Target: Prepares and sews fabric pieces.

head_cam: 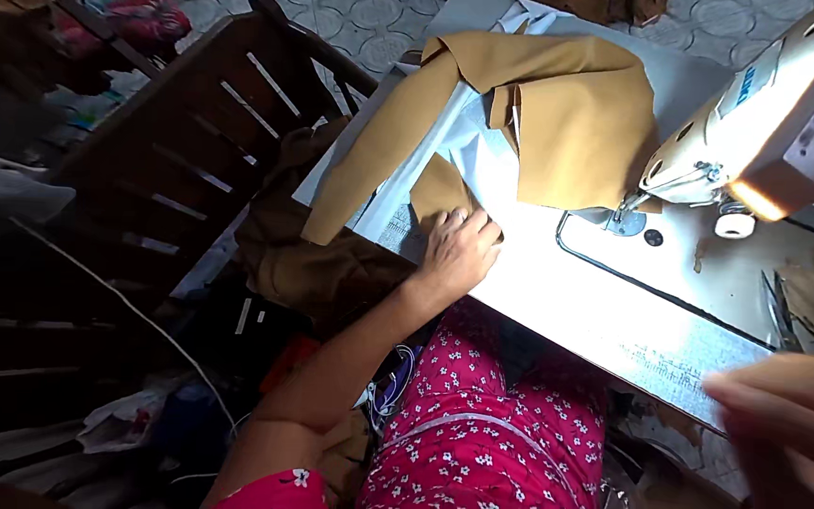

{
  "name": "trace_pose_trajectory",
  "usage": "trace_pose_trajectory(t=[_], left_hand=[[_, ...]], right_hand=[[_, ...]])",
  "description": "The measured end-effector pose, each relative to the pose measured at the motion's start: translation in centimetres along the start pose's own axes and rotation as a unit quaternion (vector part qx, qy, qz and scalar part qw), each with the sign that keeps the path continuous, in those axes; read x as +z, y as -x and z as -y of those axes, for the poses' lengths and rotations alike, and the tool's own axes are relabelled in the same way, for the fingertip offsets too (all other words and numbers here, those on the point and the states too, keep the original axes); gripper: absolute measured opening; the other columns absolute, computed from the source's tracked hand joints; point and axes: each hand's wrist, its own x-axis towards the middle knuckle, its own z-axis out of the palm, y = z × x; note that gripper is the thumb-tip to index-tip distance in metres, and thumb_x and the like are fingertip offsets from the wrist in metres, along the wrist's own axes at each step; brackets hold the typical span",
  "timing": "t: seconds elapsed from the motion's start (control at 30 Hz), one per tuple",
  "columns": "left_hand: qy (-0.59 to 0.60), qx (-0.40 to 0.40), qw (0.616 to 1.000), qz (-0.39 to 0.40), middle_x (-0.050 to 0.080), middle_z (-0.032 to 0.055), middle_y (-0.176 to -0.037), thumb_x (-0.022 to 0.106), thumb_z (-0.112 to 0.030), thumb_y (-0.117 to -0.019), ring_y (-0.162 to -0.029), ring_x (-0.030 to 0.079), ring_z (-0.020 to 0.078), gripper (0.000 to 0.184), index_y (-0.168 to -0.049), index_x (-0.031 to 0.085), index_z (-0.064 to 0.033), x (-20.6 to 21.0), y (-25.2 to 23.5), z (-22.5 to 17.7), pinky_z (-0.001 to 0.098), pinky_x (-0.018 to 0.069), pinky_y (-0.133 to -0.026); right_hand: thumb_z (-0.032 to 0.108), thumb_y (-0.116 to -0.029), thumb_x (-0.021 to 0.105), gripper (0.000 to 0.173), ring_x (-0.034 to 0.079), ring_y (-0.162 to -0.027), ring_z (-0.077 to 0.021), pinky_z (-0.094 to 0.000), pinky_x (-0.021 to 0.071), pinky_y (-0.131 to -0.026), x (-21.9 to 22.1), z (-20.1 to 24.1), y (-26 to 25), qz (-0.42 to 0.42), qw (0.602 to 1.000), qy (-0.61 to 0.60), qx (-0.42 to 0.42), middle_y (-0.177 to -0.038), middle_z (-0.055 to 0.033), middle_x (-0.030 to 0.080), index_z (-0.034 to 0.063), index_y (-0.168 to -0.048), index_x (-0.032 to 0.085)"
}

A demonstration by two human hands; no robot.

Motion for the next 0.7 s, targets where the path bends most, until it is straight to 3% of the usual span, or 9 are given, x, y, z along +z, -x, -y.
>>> trace_pose_trajectory(t=[0.07,0.13,0.17,0.23,0.3,0.37,0.43,0.6,0.7], left_hand=[[0.051,0.036,0.998,-0.016,0.068,0.0148,-0.093,0.060,-0.015,-0.0957,-0.094,0.066,0.0357,0.019,-0.089,0.075,-0.0038,-0.1,2.3,-0.5,0.0520,0.0520,-0.078],[0.168,0.054,0.984,-0.007,0.073,0.0121,-0.108,0.056,-0.014,-0.0983,-0.111,0.068,0.0254,0.022,-0.094,0.075,-0.0029,-1.1,4.0,-1.4,0.0438,0.0538,-0.094],[0.260,0.052,0.964,-0.008,0.075,0.0099,-0.108,0.055,-0.012,-0.1005,-0.109,0.069,0.0160,0.022,-0.099,0.074,0.0002,-1.9,4.7,-2.1,0.0342,0.0549,-0.096],[0.428,0.037,0.902,-0.037,0.073,0.0023,-0.097,0.055,-0.012,-0.1046,-0.093,0.069,0.0002,0.016,-0.101,0.066,-0.0005,-3.7,5.4,-3.7,0.0189,0.0568,-0.086],[0.503,0.006,0.862,-0.068,0.068,-0.0146,-0.093,0.054,-0.026,-0.1065,-0.087,0.064,-0.0108,0.012,-0.106,0.063,-0.0185,-5.9,5.4,-4.9,0.0110,0.0544,-0.079],[0.549,-0.020,0.829,-0.104,0.069,-0.0226,-0.097,0.055,-0.029,-0.1051,-0.088,0.064,-0.0120,0.013,-0.112,0.066,-0.0297,-7.8,4.8,-5.6,0.0097,0.0549,-0.079],[0.575,-0.055,0.809,-0.114,0.070,-0.0223,-0.101,0.056,-0.033,-0.1041,-0.091,0.066,-0.0100,0.015,-0.113,0.068,-0.0320,-9.1,4.0,-6.0,0.0105,0.0555,-0.081],[0.631,-0.098,0.760,-0.121,0.072,-0.0147,-0.096,0.056,-0.032,-0.1045,-0.087,0.069,-0.0046,0.013,-0.109,0.067,-0.0261,-9.6,2.8,-7.0,0.0146,0.0587,-0.077],[0.641,-0.078,0.756,-0.107,0.072,-0.0142,-0.097,0.056,-0.030,-0.1043,-0.089,0.069,-0.0046,0.014,-0.110,0.068,-0.0246,-9.5,2.6,-7.5,0.0138,0.0581,-0.078]], right_hand=[[0.022,-0.1040,0.058,0.013,0.063,-0.091,-0.0100,-0.0246,0.0478,-0.082,2.8,-1.3,0.5,0.009,1.000,0.018,0.008,-0.095,-0.0011,0.068,0.0178,-0.108,0.070],[0.018,-0.1023,0.059,0.015,0.066,-0.094,-0.0124,-0.0262,0.0503,-0.083,4.2,-2.8,0.8,0.016,0.999,0.015,0.025,-0.098,-0.0058,0.072,0.0145,-0.106,0.072],[0.017,-0.1008,0.059,0.016,0.066,-0.098,-0.0124,-0.0269,0.0511,-0.086,4.6,-3.5,1.0,0.013,0.999,0.012,0.044,-0.101,-0.0074,0.073,0.0126,-0.106,0.074],[0.020,-0.0967,0.065,0.022,0.063,-0.108,-0.0130,-0.0274,0.0492,-0.097,5.1,-4.7,1.4,-0.003,0.996,-0.003,0.090,-0.110,-0.0121,0.071,0.0045,-0.108,0.075],[0.037,-0.0943,0.069,0.048,0.056,-0.122,-0.0092,-0.0244,0.0450,-0.105,5.5,-5.1,1.8,0.004,0.991,-0.043,0.126,-0.126,-0.0143,0.065,-0.0014,-0.124,0.066],[0.057,-0.0918,0.068,0.077,0.053,-0.130,-0.0068,-0.0258,0.0445,-0.109,6.2,-4.8,2.3,-0.001,0.985,-0.093,0.148,-0.137,-0.0142,0.059,-0.0036,-0.137,0.054],[0.067,-0.0878,0.067,0.092,0.048,-0.137,-0.0100,-0.0313,0.0432,-0.113,6.9,-4.1,3.0,-0.027,0.980,-0.119,0.158,-0.150,-0.0122,0.050,0.0029,-0.149,0.043],[0.081,-0.0900,0.045,0.083,0.025,-0.154,-0.0127,-0.0402,0.0268,-0.124,7.7,0.5,4.5,-0.106,0.981,-0.063,0.151,-0.167,0.0079,0.027,0.0367,-0.158,0.030],[0.077,-0.0881,0.057,0.086,0.037,-0.146,-0.0063,-0.0322,0.0344,-0.121,8.4,2.0,5.0,-0.100,0.971,-0.120,0.180,-0.161,0.0088,0.037,0.0353,-0.159,0.029]])
